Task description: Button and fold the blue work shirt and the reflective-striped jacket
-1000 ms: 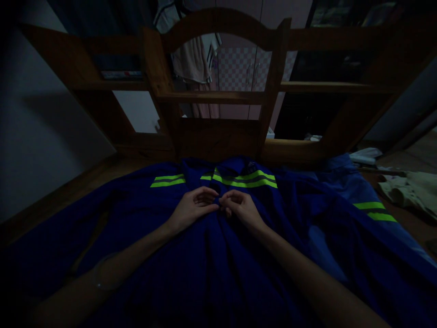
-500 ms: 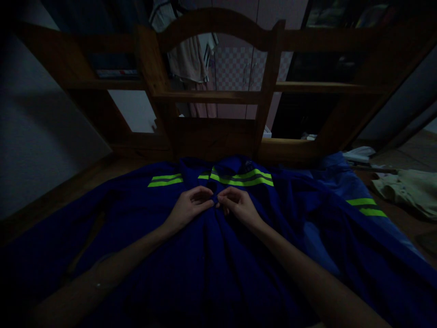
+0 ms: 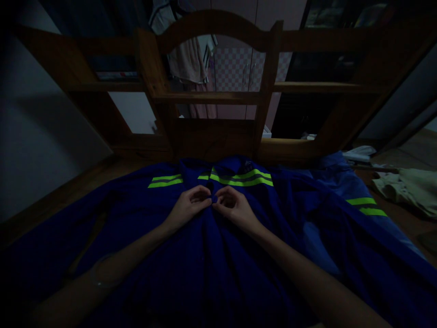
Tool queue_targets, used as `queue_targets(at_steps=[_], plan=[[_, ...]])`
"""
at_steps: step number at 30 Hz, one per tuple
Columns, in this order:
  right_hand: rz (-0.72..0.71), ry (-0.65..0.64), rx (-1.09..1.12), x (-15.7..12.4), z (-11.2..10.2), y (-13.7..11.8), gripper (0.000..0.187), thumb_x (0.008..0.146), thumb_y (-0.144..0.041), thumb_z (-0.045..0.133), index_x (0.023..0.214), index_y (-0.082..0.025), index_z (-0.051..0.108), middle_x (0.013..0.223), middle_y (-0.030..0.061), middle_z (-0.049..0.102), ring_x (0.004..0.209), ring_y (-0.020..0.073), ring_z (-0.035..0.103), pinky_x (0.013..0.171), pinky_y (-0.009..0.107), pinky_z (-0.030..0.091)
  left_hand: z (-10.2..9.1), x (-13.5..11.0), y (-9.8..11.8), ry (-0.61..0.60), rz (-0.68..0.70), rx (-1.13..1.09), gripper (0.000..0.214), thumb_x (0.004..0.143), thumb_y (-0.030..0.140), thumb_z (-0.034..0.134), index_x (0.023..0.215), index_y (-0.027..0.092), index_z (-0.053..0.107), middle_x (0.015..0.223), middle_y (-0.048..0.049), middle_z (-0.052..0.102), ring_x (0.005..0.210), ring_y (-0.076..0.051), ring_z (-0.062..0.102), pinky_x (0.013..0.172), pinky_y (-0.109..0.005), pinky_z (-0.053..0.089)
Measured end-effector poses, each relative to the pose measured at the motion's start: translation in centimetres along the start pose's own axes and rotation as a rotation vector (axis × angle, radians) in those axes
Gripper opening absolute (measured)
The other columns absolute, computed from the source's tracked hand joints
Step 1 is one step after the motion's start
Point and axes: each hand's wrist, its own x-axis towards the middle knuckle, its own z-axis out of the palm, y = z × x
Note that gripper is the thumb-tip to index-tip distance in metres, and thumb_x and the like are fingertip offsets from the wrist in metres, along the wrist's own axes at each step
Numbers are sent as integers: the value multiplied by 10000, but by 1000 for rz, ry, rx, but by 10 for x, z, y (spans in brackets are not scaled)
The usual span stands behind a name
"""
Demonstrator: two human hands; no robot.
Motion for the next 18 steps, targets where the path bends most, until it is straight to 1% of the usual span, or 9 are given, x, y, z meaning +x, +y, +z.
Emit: queue_targets(at_steps=[6,9,12,14,18], plan=[[-60,16,-91,0,1,3,263,747,-337,662,947,-193,569,797,1,582,656,98,530,594,224,425,0,1,-4,-10,2,4,186,744,263,619,895,163,578,841,-7,593,794,-128,578,723,-209,439],[-95,38,-220,-1,0,3,243,771,-330,638,963,-199,567,812,5,585,658,105,533,587,226,422,-1,1,-3,-15,-1,15,177,741,257,608,887,163,569,828,-5,579,786,-128,567,710,-206,431],[-177,74,-414,-4,0,-1,234,784,-318,629,979,-207,565,820,8,573,654,108,518,588,232,416,-1,2,-3,-18,15,41,147,726,215,589,861,163,560,803,3,556,769,-124,550,698,-202,420],[-247,76,-504,-6,-1,-3,212,799,-296,614,986,-209,564,848,15,568,662,110,513,602,238,418,-1,2,-3,-23,23,57,131,716,190,575,842,161,553,786,9,540,754,-120,536,695,-204,413],[-323,49,-562,-7,0,-5,183,821,-257,587,995,-210,555,900,27,559,704,117,526,630,246,427,-1,2,-6,-33,19,70,91,710,170,558,796,157,531,735,24,496,710,-112,501,673,-206,397]])
